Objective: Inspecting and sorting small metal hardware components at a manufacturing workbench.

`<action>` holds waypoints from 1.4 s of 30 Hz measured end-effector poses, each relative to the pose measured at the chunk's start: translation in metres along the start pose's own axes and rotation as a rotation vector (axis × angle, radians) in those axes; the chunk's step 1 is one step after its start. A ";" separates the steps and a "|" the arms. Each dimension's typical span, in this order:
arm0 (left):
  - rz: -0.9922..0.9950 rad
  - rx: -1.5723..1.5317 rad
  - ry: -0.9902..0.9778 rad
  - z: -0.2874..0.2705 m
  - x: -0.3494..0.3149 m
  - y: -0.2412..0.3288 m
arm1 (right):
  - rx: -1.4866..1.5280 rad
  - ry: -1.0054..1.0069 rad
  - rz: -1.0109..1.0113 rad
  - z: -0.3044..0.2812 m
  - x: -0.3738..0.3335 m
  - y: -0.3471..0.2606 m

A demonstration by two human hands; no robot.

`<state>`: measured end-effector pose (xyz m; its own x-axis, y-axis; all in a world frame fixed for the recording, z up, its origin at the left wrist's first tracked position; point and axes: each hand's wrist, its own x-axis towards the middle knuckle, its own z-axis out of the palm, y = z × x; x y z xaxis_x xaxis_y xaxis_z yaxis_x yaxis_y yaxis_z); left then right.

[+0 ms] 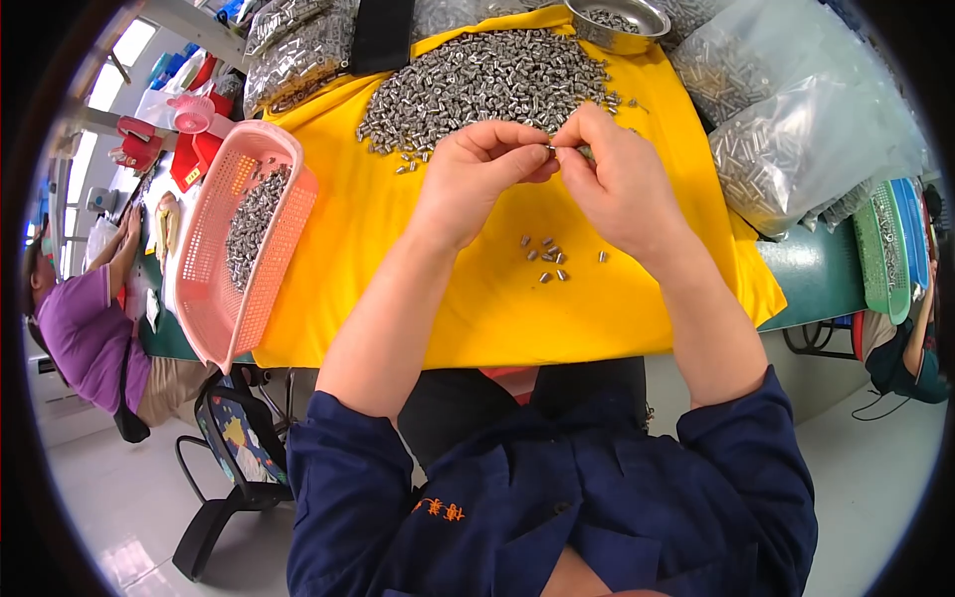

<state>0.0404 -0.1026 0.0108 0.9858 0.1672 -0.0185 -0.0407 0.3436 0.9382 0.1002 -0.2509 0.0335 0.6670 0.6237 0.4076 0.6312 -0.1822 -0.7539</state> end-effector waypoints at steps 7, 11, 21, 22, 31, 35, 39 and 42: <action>0.059 0.079 0.136 -0.012 0.007 0.002 | 0.137 0.037 0.041 -0.002 0.006 0.017; -0.178 0.832 -0.131 0.010 -0.010 0.005 | 0.238 0.233 0.180 -0.023 0.011 0.021; 0.301 1.479 -0.087 0.018 0.043 -0.008 | 0.368 0.245 0.117 -0.018 0.013 0.018; 0.302 1.476 -0.100 0.021 0.045 -0.010 | 0.359 0.258 0.114 -0.017 0.013 0.018; 0.299 1.435 -0.180 0.023 0.039 -0.014 | 0.328 0.219 0.133 -0.019 0.010 0.009; 0.351 1.432 -0.127 0.024 0.034 -0.014 | 0.320 0.216 0.121 -0.017 0.010 0.011; -0.117 0.486 -0.050 0.013 0.019 0.005 | 0.321 0.186 0.131 -0.017 0.009 0.013; -0.077 0.012 -0.069 -0.005 0.005 0.005 | 0.223 -0.001 0.111 -0.012 0.007 0.008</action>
<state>0.0446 -0.0957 0.0133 0.9948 0.0769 -0.0671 0.0369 0.3420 0.9390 0.1147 -0.2575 0.0369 0.7267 0.6102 0.3154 0.4508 -0.0772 -0.8893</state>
